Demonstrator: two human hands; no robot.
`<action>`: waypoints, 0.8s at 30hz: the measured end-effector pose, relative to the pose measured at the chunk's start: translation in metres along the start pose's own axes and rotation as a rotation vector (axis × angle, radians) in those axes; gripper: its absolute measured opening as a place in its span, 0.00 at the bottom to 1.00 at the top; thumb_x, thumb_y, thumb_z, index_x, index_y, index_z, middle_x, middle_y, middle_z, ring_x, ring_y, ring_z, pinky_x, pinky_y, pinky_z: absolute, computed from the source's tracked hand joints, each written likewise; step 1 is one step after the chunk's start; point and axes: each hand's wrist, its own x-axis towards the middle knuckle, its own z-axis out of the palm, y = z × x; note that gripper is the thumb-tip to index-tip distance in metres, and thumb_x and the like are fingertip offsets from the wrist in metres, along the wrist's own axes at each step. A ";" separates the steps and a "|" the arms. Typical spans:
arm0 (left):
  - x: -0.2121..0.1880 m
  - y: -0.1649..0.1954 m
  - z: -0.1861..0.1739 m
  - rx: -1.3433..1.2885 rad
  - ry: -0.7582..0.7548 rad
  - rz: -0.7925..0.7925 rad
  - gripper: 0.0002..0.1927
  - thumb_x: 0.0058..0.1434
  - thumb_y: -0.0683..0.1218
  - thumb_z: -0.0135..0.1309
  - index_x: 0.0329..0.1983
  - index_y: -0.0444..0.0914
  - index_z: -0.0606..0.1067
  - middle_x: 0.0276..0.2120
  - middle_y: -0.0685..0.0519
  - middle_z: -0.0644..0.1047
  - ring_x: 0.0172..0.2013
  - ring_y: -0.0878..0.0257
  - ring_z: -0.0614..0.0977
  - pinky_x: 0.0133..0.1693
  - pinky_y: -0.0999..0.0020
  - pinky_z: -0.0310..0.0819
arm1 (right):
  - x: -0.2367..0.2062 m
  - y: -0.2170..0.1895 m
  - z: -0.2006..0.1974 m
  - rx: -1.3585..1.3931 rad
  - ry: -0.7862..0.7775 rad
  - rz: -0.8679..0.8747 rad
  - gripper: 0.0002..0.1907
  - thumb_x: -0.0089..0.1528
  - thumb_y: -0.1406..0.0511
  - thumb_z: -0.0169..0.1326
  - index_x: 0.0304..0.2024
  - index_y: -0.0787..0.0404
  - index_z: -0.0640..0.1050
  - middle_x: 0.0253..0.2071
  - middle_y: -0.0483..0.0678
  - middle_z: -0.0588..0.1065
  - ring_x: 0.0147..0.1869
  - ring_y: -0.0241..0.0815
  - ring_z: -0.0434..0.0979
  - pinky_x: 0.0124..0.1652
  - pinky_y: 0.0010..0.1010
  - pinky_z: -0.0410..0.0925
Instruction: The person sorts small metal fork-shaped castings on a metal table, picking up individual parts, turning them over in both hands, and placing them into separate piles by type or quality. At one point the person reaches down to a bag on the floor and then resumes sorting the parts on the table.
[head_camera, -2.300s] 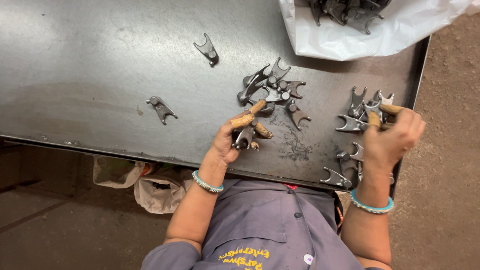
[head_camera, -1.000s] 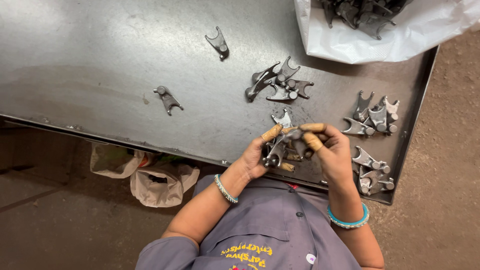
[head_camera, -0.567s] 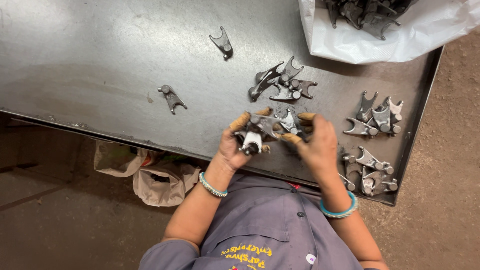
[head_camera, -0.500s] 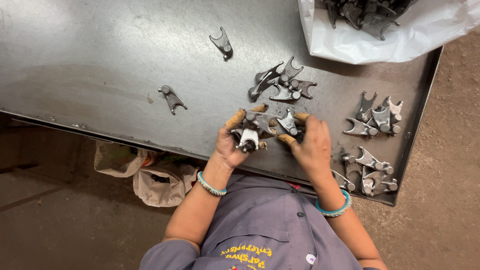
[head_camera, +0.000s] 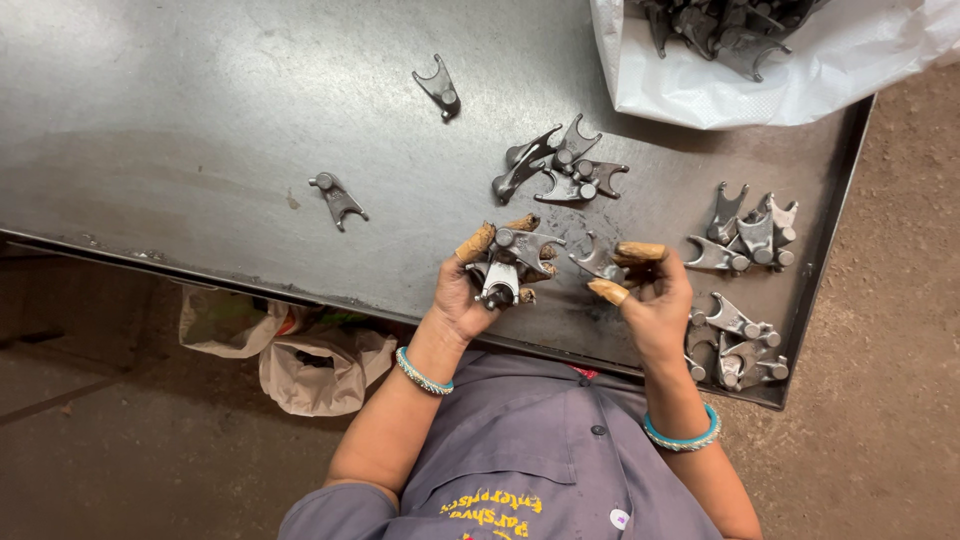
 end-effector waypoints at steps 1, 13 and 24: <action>0.001 -0.001 0.000 0.004 0.007 -0.010 0.34 0.71 0.58 0.50 0.72 0.33 0.66 0.58 0.36 0.76 0.56 0.37 0.79 0.43 0.49 0.83 | -0.002 0.001 -0.004 0.034 0.009 0.022 0.27 0.54 0.78 0.67 0.54 0.65 0.72 0.51 0.47 0.75 0.54 0.35 0.76 0.53 0.27 0.73; 0.001 0.002 -0.001 0.021 0.064 0.010 0.32 0.72 0.58 0.50 0.71 0.32 0.67 0.56 0.36 0.77 0.54 0.40 0.80 0.44 0.50 0.82 | 0.016 -0.020 -0.072 -0.113 0.332 -0.115 0.15 0.63 0.75 0.67 0.48 0.65 0.77 0.44 0.46 0.76 0.46 0.37 0.75 0.44 0.25 0.71; 0.009 0.050 0.017 0.115 0.030 0.215 0.34 0.69 0.53 0.53 0.74 0.34 0.65 0.60 0.38 0.76 0.56 0.43 0.80 0.45 0.56 0.82 | 0.033 -0.062 -0.037 -1.130 0.350 -0.388 0.17 0.57 0.65 0.75 0.45 0.61 0.83 0.52 0.53 0.73 0.59 0.53 0.67 0.56 0.42 0.65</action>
